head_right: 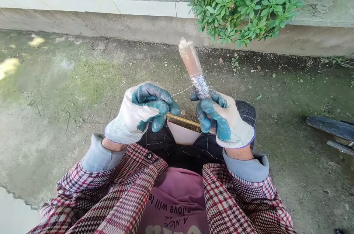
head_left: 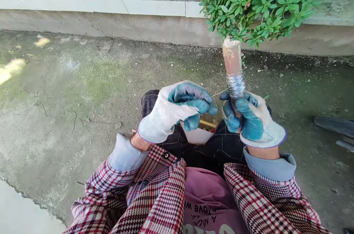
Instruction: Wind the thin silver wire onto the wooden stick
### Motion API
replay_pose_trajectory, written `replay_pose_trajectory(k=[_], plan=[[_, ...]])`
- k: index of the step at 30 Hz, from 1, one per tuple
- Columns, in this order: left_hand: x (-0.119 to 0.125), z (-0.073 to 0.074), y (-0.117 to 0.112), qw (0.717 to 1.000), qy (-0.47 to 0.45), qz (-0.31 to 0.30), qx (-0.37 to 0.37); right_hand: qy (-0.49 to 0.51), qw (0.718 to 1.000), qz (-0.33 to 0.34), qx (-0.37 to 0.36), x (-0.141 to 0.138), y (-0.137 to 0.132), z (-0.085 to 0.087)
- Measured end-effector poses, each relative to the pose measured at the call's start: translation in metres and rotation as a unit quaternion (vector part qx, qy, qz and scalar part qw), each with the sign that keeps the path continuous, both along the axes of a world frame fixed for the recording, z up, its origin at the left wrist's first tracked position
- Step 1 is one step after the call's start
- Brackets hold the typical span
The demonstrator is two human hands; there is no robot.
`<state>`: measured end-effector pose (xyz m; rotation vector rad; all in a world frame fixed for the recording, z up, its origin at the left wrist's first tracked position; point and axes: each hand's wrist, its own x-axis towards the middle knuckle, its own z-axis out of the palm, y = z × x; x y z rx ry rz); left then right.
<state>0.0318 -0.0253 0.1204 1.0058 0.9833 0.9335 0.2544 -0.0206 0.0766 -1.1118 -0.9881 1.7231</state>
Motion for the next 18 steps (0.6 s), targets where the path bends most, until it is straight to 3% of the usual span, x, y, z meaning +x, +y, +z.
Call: replay_pose_trajectory(k=[12,18], plan=[[0.005,-0.002,-0.001,0.995,0.048,0.083,0.03,0.032,0.999,-0.027,-0.026,0.004,-0.032,-0.013],[0.006,-0.005,-0.002,0.982,0.075,0.14,0.101,0.054,0.998,-0.023,-0.015,0.007,-0.039,-0.014]])
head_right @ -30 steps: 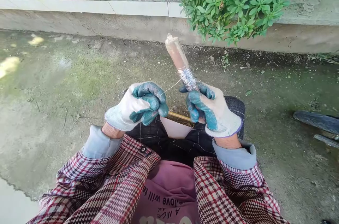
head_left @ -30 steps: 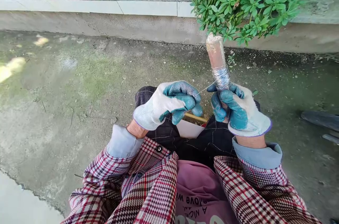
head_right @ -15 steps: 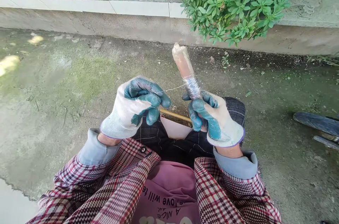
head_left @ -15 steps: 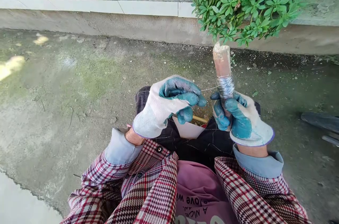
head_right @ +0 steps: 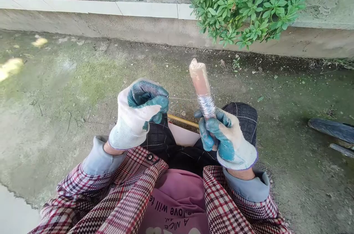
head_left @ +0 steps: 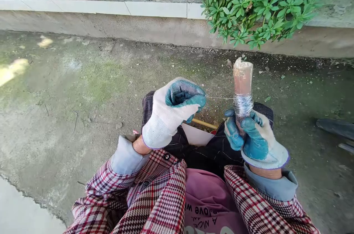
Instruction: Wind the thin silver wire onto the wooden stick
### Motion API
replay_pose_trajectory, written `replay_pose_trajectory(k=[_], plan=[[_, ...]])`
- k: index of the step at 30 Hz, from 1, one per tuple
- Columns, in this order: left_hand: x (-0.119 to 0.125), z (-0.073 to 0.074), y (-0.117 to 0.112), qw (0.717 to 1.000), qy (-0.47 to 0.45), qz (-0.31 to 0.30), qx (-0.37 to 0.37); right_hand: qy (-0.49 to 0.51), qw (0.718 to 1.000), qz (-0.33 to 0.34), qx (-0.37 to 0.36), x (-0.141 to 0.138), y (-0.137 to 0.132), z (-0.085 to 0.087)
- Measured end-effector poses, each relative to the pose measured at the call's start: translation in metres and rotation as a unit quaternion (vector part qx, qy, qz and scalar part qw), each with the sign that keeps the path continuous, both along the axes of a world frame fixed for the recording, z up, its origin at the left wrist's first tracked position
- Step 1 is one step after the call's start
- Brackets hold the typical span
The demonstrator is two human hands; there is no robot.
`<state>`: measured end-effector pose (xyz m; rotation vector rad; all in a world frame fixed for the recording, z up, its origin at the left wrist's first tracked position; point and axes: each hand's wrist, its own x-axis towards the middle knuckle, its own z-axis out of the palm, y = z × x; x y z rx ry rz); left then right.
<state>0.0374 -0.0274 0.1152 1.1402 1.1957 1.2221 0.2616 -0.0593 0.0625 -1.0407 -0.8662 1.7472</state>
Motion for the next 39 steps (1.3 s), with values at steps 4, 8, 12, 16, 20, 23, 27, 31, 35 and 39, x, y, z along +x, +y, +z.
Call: replay_pose_trajectory(k=[4,8,12,16,20,23,27,31,35,39], plan=[[0.003,0.003,-0.004,0.999,0.037,0.032,0.005,0.0,1.0,0.011,0.01,0.0,-0.009,0.002],[0.007,0.005,-0.008,0.997,0.052,0.048,0.013,0.022,0.999,0.032,0.03,-0.001,-0.017,0.004],[0.01,0.003,-0.008,0.994,0.076,0.07,0.042,0.002,0.999,0.05,0.009,-0.002,-0.022,0.006],[0.012,0.003,-0.009,0.992,0.109,0.052,0.035,-0.001,0.998,0.065,0.01,-0.006,-0.017,0.014],[0.014,0.007,-0.013,0.993,0.115,-0.001,0.006,0.002,0.998,0.046,0.035,-0.013,-0.001,0.027],[0.014,0.01,-0.016,0.997,0.078,-0.019,-0.002,-0.012,0.999,0.026,0.037,-0.017,0.006,0.035],[0.012,0.014,-0.016,0.999,0.028,-0.04,-0.023,0.002,0.999,-0.004,0.031,-0.022,0.008,0.035],[0.009,0.014,-0.016,0.997,-0.005,-0.06,-0.04,0.017,0.999,-0.016,0.028,-0.023,0.009,0.031],[0.006,0.011,-0.019,0.994,-0.028,-0.087,-0.066,0.009,0.999,-0.025,0.038,-0.021,0.011,0.03],[0.003,0.009,-0.02,0.99,-0.059,-0.105,-0.075,0.032,0.998,-0.029,0.043,-0.021,0.011,0.034]])
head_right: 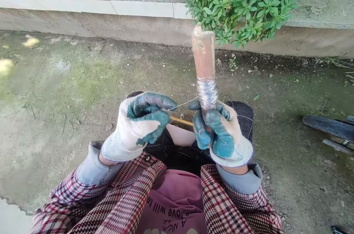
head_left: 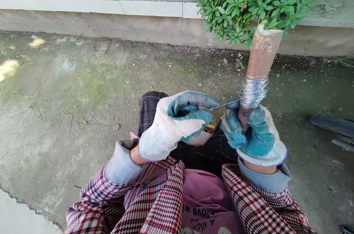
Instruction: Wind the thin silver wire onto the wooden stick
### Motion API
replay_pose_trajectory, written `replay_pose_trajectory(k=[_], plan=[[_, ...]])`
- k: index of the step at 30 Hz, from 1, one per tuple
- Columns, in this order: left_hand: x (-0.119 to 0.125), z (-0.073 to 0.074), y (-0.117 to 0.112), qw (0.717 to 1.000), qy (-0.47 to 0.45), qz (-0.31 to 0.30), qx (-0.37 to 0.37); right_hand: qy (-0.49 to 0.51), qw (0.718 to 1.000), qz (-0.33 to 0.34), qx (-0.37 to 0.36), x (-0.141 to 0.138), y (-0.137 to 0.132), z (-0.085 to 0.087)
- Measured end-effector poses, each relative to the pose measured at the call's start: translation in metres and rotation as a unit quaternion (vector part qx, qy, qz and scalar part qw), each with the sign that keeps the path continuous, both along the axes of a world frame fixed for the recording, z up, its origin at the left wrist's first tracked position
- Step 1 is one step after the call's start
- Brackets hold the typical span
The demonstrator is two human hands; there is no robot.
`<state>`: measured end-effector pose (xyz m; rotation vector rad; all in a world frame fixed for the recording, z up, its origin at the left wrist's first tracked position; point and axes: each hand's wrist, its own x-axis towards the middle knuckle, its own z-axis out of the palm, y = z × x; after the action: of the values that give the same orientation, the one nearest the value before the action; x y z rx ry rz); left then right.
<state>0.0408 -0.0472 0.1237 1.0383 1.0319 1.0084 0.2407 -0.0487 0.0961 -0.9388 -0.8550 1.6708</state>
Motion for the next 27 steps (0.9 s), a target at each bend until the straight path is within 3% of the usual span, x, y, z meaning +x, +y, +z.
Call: replay_pose_trajectory(k=[8,17,27], plan=[[-0.001,-0.002,0.002,0.998,0.013,-0.001,0.053,0.029,0.999,0.006,0.031,0.002,-0.001,-0.001],[-0.001,0.002,0.006,0.99,0.096,0.028,0.095,0.009,0.999,0.002,0.033,0.0,-0.002,-0.003],[0.004,-0.004,0.013,0.991,0.126,0.02,0.052,-0.007,1.0,0.016,0.001,0.01,0.004,-0.023]])
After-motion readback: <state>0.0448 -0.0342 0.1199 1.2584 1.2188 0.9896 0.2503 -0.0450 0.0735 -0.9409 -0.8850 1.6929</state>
